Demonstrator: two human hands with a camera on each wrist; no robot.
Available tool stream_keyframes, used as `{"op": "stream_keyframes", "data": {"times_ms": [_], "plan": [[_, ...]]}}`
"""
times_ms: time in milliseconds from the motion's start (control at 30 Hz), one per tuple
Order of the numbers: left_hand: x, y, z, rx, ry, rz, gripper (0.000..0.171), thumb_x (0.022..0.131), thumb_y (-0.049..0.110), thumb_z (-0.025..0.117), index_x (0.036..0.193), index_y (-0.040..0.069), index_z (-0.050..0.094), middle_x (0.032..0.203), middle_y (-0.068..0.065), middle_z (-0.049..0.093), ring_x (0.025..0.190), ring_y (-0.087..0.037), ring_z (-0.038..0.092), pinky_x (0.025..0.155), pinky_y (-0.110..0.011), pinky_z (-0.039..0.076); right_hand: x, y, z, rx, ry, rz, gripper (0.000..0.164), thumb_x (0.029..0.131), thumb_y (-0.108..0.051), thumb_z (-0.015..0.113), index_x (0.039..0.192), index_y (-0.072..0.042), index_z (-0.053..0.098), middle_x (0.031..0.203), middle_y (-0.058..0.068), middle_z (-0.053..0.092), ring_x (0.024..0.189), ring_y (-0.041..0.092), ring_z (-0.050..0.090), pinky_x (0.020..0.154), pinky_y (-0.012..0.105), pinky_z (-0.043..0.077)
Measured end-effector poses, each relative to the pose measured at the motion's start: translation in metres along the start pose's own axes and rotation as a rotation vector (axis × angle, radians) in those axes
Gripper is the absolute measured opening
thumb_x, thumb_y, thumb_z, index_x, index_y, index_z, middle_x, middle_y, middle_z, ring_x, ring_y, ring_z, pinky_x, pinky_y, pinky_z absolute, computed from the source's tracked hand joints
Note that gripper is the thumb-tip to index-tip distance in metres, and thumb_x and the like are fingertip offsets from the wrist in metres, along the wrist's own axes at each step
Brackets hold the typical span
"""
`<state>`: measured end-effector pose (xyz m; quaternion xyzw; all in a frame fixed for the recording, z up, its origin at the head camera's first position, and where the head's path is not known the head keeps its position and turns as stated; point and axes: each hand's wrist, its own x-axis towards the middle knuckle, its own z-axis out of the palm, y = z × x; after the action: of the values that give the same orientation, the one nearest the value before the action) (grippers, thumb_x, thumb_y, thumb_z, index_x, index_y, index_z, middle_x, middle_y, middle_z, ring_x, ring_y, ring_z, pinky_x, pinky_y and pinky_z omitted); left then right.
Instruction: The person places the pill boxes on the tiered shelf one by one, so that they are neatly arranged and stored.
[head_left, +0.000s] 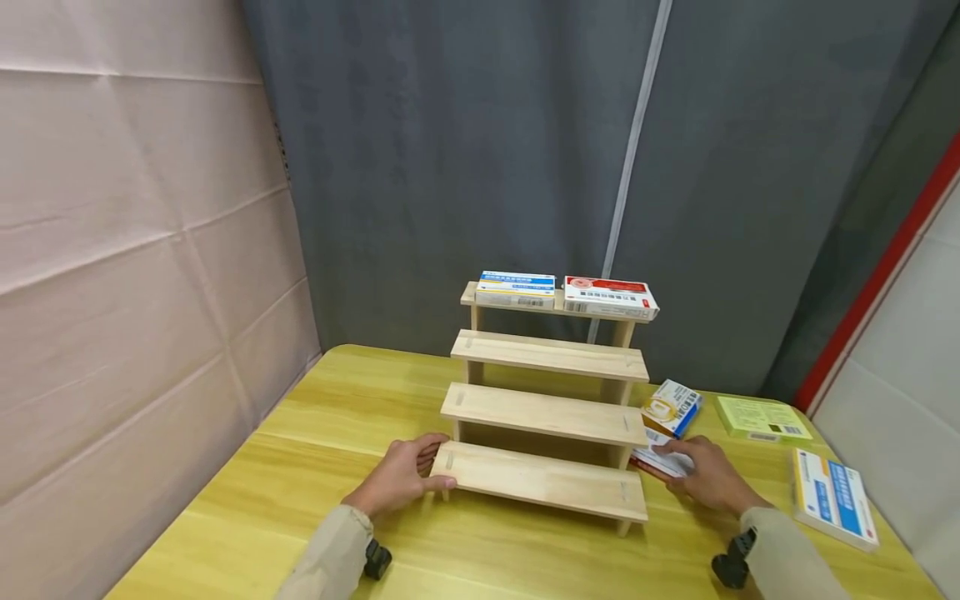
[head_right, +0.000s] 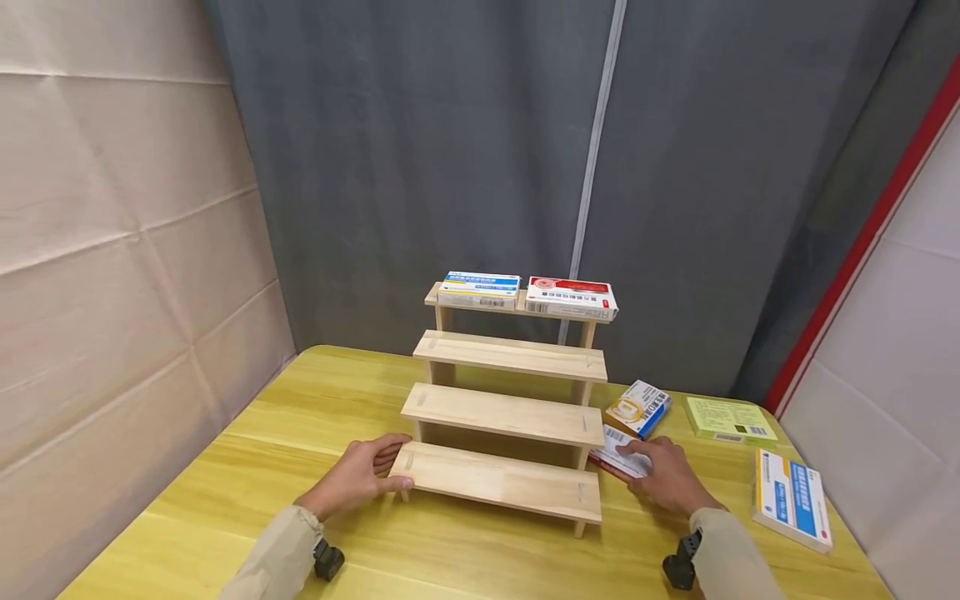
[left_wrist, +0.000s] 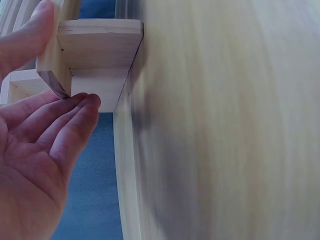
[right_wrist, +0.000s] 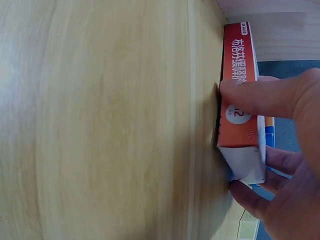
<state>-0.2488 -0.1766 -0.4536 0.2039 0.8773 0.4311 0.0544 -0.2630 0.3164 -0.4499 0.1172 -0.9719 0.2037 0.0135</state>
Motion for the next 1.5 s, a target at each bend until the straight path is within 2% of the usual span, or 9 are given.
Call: {"op": "stream_keyframes", "data": {"times_ms": [167, 433, 700, 933, 1100, 1267, 1400, 1500], "plan": [[0.000, -0.002, 0.002, -0.003, -0.001, -0.010, 0.079, 0.085, 0.042, 0.078, 0.146, 0.001, 0.048, 0.148, -0.023, 0.053, 0.134, -0.040, 0.055, 0.110, -0.048, 0.052, -0.004, 0.002, 0.000, 0.000, 0.018, -0.021, 0.046, 0.079, -0.009, 0.080, 0.124, -0.008, 0.070, 0.122, 0.031, 0.059, 0.111, 0.048, 0.052, 0.090, 0.067, 0.048], [-0.002, 0.002, 0.003, -0.016, -0.004, -0.010, 0.079, 0.085, 0.040, 0.079, 0.146, -0.001, 0.048, 0.148, -0.024, 0.053, 0.134, -0.040, 0.055, 0.111, -0.047, 0.051, -0.008, 0.009, -0.002, 0.017, 0.016, -0.008, 0.043, 0.088, -0.006, 0.069, 0.131, -0.006, 0.066, 0.129, 0.039, 0.050, 0.114, 0.054, 0.047, 0.090, 0.070, 0.045], [-0.002, 0.004, 0.004, 0.003, 0.001, -0.005, 0.078, 0.086, 0.040, 0.078, 0.145, -0.001, 0.048, 0.147, -0.024, 0.053, 0.133, -0.041, 0.056, 0.109, -0.047, 0.052, -0.018, 0.014, -0.009, 0.061, 0.047, -0.053, 0.041, 0.094, -0.008, 0.065, 0.134, -0.005, 0.061, 0.130, 0.041, 0.046, 0.115, 0.057, 0.042, 0.087, 0.072, 0.042], [-0.001, 0.003, 0.003, 0.006, 0.001, -0.012, 0.079, 0.086, 0.041, 0.078, 0.145, 0.000, 0.048, 0.147, -0.024, 0.053, 0.133, -0.040, 0.056, 0.110, -0.047, 0.052, -0.030, 0.017, -0.016, 0.104, 0.069, -0.070, 0.042, 0.095, -0.007, 0.063, 0.136, -0.004, 0.056, 0.131, 0.042, 0.042, 0.116, 0.056, 0.039, 0.086, 0.069, 0.039], [-0.001, 0.004, 0.003, 0.011, 0.003, -0.011, 0.080, 0.085, 0.041, 0.078, 0.145, -0.001, 0.048, 0.147, -0.024, 0.054, 0.133, -0.040, 0.057, 0.109, -0.047, 0.052, -0.037, 0.020, -0.026, 0.111, 0.119, -0.119, 0.041, 0.097, -0.011, 0.063, 0.137, -0.004, 0.053, 0.130, 0.039, 0.043, 0.115, 0.054, 0.036, 0.087, 0.066, 0.034], [-0.001, 0.004, 0.002, 0.012, 0.002, -0.015, 0.080, 0.085, 0.041, 0.078, 0.146, -0.001, 0.048, 0.147, -0.024, 0.053, 0.133, -0.040, 0.056, 0.109, -0.047, 0.052, -0.040, 0.021, -0.037, 0.083, 0.167, -0.206, 0.039, 0.096, -0.009, 0.065, 0.134, -0.006, 0.055, 0.132, 0.034, 0.049, 0.119, 0.051, 0.038, 0.089, 0.063, 0.030], [-0.001, 0.004, 0.000, 0.003, 0.003, -0.012, 0.080, 0.085, 0.042, 0.078, 0.146, -0.001, 0.047, 0.147, -0.024, 0.053, 0.133, -0.040, 0.056, 0.110, -0.047, 0.052, -0.041, 0.017, -0.045, 0.072, 0.135, -0.204, 0.039, 0.097, -0.010, 0.064, 0.135, -0.006, 0.055, 0.133, 0.034, 0.048, 0.119, 0.050, 0.039, 0.090, 0.064, 0.031], [-0.001, 0.003, 0.001, -0.005, 0.004, -0.012, 0.080, 0.085, 0.042, 0.078, 0.146, -0.001, 0.047, 0.147, -0.024, 0.053, 0.133, -0.040, 0.056, 0.110, -0.046, 0.052, -0.043, 0.014, -0.050, 0.088, 0.096, -0.165, 0.040, 0.098, -0.012, 0.063, 0.137, -0.006, 0.054, 0.136, 0.035, 0.044, 0.121, 0.051, 0.036, 0.090, 0.067, 0.033]]}}
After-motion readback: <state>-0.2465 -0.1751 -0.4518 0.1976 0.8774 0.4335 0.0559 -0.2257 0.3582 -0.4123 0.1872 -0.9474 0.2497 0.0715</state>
